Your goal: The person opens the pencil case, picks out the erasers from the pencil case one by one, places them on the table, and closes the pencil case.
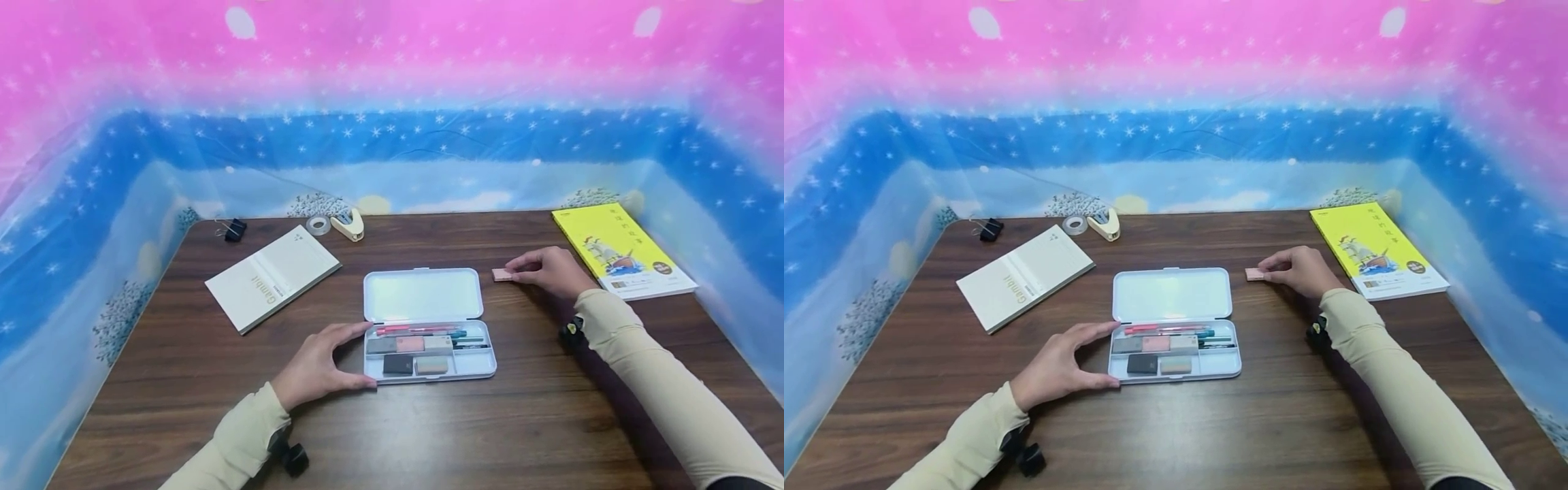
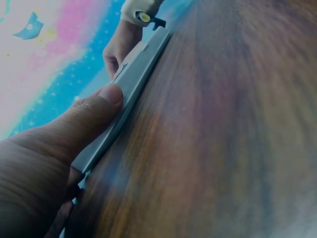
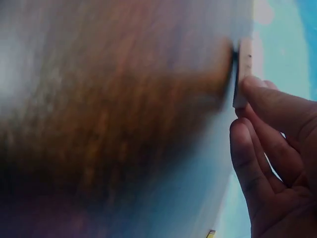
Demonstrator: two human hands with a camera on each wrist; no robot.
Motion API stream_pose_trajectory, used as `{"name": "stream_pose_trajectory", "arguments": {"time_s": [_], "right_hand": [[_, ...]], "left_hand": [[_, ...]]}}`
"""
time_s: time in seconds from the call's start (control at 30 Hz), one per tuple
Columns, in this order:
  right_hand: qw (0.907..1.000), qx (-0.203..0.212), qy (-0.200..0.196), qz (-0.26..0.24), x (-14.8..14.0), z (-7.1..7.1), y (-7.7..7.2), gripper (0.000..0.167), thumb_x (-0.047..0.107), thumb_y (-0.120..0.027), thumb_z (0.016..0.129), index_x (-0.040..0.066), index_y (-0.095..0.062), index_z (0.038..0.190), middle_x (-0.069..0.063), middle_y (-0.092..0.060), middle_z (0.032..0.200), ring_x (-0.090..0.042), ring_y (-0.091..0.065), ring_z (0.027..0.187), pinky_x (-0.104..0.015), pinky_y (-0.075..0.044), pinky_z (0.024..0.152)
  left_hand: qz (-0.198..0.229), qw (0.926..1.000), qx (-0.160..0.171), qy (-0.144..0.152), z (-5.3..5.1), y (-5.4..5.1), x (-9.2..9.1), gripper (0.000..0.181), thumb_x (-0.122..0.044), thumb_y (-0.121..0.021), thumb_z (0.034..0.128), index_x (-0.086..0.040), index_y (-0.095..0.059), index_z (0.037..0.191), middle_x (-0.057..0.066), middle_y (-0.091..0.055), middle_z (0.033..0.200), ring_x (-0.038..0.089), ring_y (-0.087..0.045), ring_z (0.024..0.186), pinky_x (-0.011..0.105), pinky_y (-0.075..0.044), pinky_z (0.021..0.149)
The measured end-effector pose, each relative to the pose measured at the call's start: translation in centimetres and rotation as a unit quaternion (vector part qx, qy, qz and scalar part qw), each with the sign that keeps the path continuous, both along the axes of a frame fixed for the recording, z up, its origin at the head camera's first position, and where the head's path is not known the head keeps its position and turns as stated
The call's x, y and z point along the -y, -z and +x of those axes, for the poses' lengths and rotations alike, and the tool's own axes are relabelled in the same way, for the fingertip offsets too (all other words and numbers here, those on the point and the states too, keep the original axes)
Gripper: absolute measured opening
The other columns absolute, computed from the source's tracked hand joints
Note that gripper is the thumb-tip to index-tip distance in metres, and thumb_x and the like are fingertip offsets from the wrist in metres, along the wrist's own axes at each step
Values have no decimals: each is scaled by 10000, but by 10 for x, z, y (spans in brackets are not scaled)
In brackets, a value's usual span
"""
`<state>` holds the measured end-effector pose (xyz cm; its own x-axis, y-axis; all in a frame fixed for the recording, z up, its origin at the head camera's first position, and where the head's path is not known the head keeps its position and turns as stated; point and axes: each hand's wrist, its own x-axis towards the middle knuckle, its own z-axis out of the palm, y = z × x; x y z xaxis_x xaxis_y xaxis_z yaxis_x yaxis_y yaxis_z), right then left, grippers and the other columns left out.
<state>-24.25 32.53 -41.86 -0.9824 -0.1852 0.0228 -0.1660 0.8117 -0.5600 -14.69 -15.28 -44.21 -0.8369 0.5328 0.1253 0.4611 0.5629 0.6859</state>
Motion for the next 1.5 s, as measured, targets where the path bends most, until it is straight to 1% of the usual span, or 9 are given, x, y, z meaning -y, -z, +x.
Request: {"name": "stream_pose_trajectory", "arguments": {"time_s": [0.23, 0.37, 0.5, 0.6, 0.77, 0.9, 1.07, 1.27, 1.5], "right_hand": [[9993, 295, 214, 78, 13, -7, 1, 245, 172, -798, 967, 93, -810, 1198, -181, -741, 1232, -291, -640, 993, -467, -522, 904], [9989, 397, 235, 4, 14, -5, 0, 334, 199, -793, 975, 75, -767, 1285, -193, -718, 1291, -305, -651, 1053, -497, -528, 947], [9992, 7, 327, -238, 20, 9, -4, 380, 244, -786, 986, 99, -742, 1334, -163, -707, 1332, -288, -660, 1081, -472, -535, 929], [9965, -511, 332, -573, 37, 29, -11, 307, 255, -795, 980, 142, -785, 1265, -85, -756, 1241, -246, -659, 952, -368, -545, 809], [9911, -706, -468, -1029, 81, 67, -22, 217, 192, -839, 936, 167, -828, 1151, 50, -785, 986, -166, -652, 787, -266, -552, 661], [9850, -458, -1292, -1048, 108, 88, -25, 247, 153, -867, 902, 143, -830, 1146, 55, -775, 963, -137, -606, 705, -270, -547, 621], [9793, -159, -1863, -776, 125, 99, -18, 316, 192, -889, 880, 137, -818, 1183, 7, -783, 1075, -84, -577, 705, -245, -540, 611], [9801, -85, -1934, -444, 132, 103, -10, 324, 177, -879, 890, 141, -814, 1205, -13, -781, 1139, -85, -560, 767, -243, -537, 641], [9845, -46, -1725, -301, 135, 104, -13, 320, 126, -880, 880, 159, -822, 1192, 1, -779, 1153, -98, -614, 830, -241, -574, 708]], "left_hand": [[20, 9999, -89, -98, 6, 2, 5, 934, -493, -974, 716, -195, -598, 1518, 88, -651, 1415, 313, -592, 1326, 543, -484, 1098], [-3, 9999, -70, -124, 7, 2, 5, 941, -491, -977, 711, -196, -596, 1519, 91, -650, 1418, 316, -591, 1326, 543, -483, 1099], [-52, 9999, -7, -130, 7, 2, 5, 942, -506, -971, 713, -212, -592, 1523, 81, -642, 1435, 315, -582, 1339, 545, -477, 1105], [-33, 9999, -26, -98, 6, 2, 5, 936, -503, -971, 716, -214, -593, 1523, 78, -644, 1436, 313, -583, 1338, 543, -478, 1105], [-19, 9999, -109, -57, 5, 0, 5, 946, -493, -975, 713, -200, -589, 1526, 85, -647, 1432, 311, -589, 1329, 538, -479, 1104], [-61, 9999, -58, -55, 5, -1, 5, 958, -495, -974, 713, -205, -578, 1535, 82, -638, 1446, 308, -581, 1338, 538, -474, 1110], [-38, 10000, -19, -57, 6, -1, 5, 955, -501, -971, 713, -204, -581, 1533, 80, -634, 1451, 306, -579, 1339, 539, -474, 1110], [-51, 10000, 16, -37, 7, -1, 4, 953, -503, -970, 717, -203, -580, 1533, 78, -635, 1449, 303, -581, 1336, 533, -475, 1111], [-60, 9999, 102, 13, 3, -1, 1, 934, -498, -963, 733, -201, -581, 1532, 93, -633, 1455, 319, -575, 1347, 548, -469, 1114]]}}
